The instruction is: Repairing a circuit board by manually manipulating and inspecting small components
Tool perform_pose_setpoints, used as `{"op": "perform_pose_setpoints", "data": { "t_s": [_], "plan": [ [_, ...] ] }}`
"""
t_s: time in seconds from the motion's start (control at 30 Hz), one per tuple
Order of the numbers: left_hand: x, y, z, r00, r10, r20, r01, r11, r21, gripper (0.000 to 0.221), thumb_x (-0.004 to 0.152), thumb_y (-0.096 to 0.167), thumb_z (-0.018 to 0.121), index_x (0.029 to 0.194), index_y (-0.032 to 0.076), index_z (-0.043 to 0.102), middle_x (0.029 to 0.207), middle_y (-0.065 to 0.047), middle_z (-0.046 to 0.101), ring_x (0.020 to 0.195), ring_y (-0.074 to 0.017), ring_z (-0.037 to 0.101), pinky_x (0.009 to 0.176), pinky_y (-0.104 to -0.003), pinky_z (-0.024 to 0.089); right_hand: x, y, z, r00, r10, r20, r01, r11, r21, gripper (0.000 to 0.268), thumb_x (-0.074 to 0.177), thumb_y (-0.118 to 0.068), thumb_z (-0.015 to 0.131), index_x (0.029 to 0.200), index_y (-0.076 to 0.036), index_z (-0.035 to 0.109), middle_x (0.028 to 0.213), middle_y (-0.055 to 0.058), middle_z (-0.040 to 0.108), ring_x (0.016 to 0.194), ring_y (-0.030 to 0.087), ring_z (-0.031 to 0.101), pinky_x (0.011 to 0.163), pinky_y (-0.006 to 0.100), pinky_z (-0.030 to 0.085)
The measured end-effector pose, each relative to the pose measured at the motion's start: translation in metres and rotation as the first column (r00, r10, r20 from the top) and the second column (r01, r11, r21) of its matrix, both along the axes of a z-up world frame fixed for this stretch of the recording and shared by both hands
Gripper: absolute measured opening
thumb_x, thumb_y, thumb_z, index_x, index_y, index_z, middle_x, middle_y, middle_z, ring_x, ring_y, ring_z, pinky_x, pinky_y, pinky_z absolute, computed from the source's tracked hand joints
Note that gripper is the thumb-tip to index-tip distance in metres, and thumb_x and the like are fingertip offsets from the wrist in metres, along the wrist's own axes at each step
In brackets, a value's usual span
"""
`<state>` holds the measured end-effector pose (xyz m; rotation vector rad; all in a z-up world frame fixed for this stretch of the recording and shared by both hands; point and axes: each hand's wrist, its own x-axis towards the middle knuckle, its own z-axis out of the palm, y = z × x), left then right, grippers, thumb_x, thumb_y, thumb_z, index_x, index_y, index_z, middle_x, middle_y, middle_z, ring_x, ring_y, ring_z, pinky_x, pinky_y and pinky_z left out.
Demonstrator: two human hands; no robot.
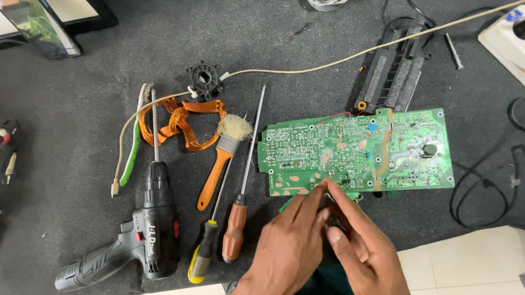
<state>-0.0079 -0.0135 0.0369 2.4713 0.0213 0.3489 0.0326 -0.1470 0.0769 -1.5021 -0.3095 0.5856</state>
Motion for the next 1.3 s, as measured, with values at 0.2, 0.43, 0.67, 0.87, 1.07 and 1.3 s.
{"op": "perform_pose_setpoints", "data": {
  "t_s": [0.2,0.43,0.67,0.87,1.07,1.3],
  "plan": [
    [0.009,0.03,0.029,0.943,0.233,-0.239,-0.202,0.968,0.147,0.047,0.102,0.036,0.053,0.144,0.014,0.054,0.105,-0.008,0.058,0.066,-0.0335,0.066,0.048,-0.049,0.05,0.014,-0.014,-0.006,0.6,-0.043,0.799,0.375,0.897,-0.234,0.023,0.099,0.005,0.06,0.119,0.005,0.07,0.12,0.019,0.072,0.108,0.028,0.071,0.099,0.037,0.058],
    [0.027,0.044,0.001,0.979,0.159,-0.131,-0.15,0.986,0.077,0.041,0.105,0.019,0.053,0.141,-0.002,0.055,0.112,-0.014,0.061,0.077,-0.0349,0.067,0.055,-0.045,0.053,0.04,-0.016,-0.035,0.318,0.236,0.918,0.333,0.879,-0.341,0.034,0.096,-0.006,0.074,0.128,0.003,0.066,0.141,0.023,0.055,0.134,0.043,0.052,0.113,0.059,0.049],
    [0.024,0.031,-0.011,0.96,0.211,-0.182,-0.157,0.949,0.272,0.046,0.106,0.022,0.049,0.146,0.0,0.049,0.105,-0.012,0.063,0.085,-0.0287,0.067,0.066,-0.039,0.054,0.05,-0.007,-0.047,0.294,0.273,0.916,0.352,0.86,-0.369,0.025,0.1,-0.012,0.072,0.123,-0.004,0.071,0.148,0.017,0.054,0.14,0.039,0.048,0.112,0.059,0.04],
    [0.013,0.018,0.015,0.923,0.187,-0.336,-0.091,0.955,0.281,0.049,0.106,0.025,0.048,0.146,-0.003,0.049,0.104,-0.013,0.069,0.079,-0.0268,0.072,0.054,-0.036,0.057,0.039,-0.027,-0.056,0.33,0.277,0.902,0.387,0.832,-0.397,0.031,0.102,-0.002,0.063,0.13,-0.011,0.07,0.146,0.019,0.057,0.139,0.041,0.05,0.119,0.06,0.03],
    [0.017,0.028,0.049,0.831,0.102,-0.547,-0.037,0.991,0.128,0.051,0.105,0.031,0.044,0.148,0.004,0.045,0.102,-0.014,0.073,0.081,-0.0363,0.074,0.06,-0.052,0.054,0.032,-0.041,-0.063,0.455,0.258,0.852,0.369,0.817,-0.444,0.041,0.103,-0.001,0.049,0.135,-0.02,0.067,0.155,0.018,0.05,0.149,0.042,0.044,0.124,0.061,0.024],
    [0.029,0.027,0.045,0.902,0.036,-0.431,0.078,0.967,0.244,0.013,0.111,0.017,0.045,0.1,0.012,0.041,0.065,0.0,0.06,0.045,-0.02,0.065,0.034,-0.036,0.044,0.034,-0.039,-0.067,0.418,0.231,0.879,0.396,0.824,-0.405,0.039,0.101,-0.002,0.053,0.132,-0.018,0.069,0.152,0.019,0.053,0.146,0.042,0.048,0.124,0.061,0.026]
  ]
}}
